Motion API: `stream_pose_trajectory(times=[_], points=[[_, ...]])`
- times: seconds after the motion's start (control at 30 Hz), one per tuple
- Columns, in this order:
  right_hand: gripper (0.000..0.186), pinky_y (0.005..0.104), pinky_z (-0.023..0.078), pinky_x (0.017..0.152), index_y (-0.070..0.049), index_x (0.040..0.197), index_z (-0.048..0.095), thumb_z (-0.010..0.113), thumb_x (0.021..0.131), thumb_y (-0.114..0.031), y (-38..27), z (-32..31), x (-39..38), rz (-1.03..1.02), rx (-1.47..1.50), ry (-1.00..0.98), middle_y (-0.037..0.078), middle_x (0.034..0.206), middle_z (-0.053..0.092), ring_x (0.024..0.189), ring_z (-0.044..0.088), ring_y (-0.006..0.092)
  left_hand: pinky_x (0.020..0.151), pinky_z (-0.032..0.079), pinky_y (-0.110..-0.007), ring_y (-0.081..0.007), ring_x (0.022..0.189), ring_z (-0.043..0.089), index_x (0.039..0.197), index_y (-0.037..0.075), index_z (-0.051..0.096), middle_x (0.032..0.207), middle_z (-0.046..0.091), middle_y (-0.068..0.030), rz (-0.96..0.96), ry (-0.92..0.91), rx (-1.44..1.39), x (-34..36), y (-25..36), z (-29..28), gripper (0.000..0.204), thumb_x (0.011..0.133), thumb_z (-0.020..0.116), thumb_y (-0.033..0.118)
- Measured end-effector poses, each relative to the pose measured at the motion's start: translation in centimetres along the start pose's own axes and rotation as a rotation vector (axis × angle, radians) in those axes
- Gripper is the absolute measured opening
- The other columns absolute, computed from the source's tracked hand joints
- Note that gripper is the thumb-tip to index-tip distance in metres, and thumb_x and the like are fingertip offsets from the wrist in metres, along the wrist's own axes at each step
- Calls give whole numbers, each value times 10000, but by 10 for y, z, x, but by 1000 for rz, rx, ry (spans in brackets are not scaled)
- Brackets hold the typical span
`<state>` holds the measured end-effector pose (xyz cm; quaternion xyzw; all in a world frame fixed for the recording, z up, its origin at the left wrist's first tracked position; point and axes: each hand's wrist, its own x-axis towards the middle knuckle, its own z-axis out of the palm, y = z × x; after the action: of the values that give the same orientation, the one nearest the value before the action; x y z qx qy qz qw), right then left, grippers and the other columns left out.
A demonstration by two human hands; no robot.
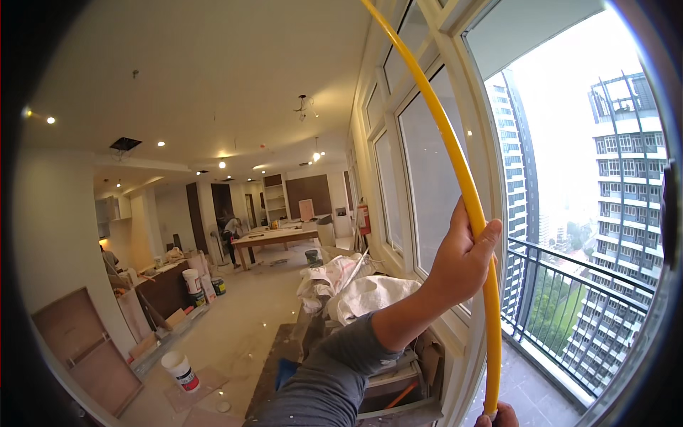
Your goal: The person paints the ceiling using a paint roller attached to an extension pole, dips the paint roller into a bucket of paint, and paints the ceiling again.
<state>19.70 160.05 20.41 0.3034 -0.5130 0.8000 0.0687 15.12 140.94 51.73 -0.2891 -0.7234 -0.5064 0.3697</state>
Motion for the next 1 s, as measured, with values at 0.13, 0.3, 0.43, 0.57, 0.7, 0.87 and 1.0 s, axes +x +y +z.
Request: stream_pose_trajectory(times=[0.13,0.3,0.43,0.57,0.7,0.87,1.0], points=[[305,176,352,539,11,1251,577,649,1005,-154,-8,30,33,42,-1,-78,-61,760,538,609,441,10,665,549,-271,-115,705,589,1541,-7,195,886,509,-53,-50,48,76,-1,-14,-24,681,1051,546,312],[258,177,349,547,-6,1187,596,656,1004,-177,-16,64,66,29,36,-90,-65,748,522,602,431,8,599,519,-275,-118,660,579,1465,-12,321,861,523,-39,-56,188,45,26,-32,-51,562,1011,591,182],[236,177,353,541,-16,1176,605,646,1011,-181,-8,91,99,50,40,-105,-64,750,520,603,432,9,590,513,-285,-127,643,579,1385,-12,384,836,524,-38,-115,231,58,52,-53,-85,478,988,592,155],[253,240,411,507,6,1143,601,675,950,-141,5,124,144,63,-89,-84,5,713,584,542,512,73,597,513,-293,-134,644,576,1352,-12,411,829,528,-39,-130,264,76,79,-80,-127,450,971,595,141],[285,205,386,472,31,1190,577,657,979,-144,52,145,194,-113,-197,-123,-12,713,584,520,509,41,610,514,-312,-149,644,574,1320,-14,442,824,534,-48,-142,280,86,110,-112,-163,433,943,601,127],[296,217,412,518,39,1192,602,668,976,-152,68,196,250,-140,-261,-102,-11,719,585,573,530,46,618,516,-323,-159,638,573,1249,-10,485,820,544,-59,-145,322,63,145,-159,-220,369,924,599,122],[321,298,474,643,48,1145,644,708,939,-190,80,231,291,-56,-316,-93,56,769,653,658,566,122,610,514,-316,-161,630,572,1143,10,527,801,551,-53,-145,333,35,173,-199,-266,267,910,606,113]])
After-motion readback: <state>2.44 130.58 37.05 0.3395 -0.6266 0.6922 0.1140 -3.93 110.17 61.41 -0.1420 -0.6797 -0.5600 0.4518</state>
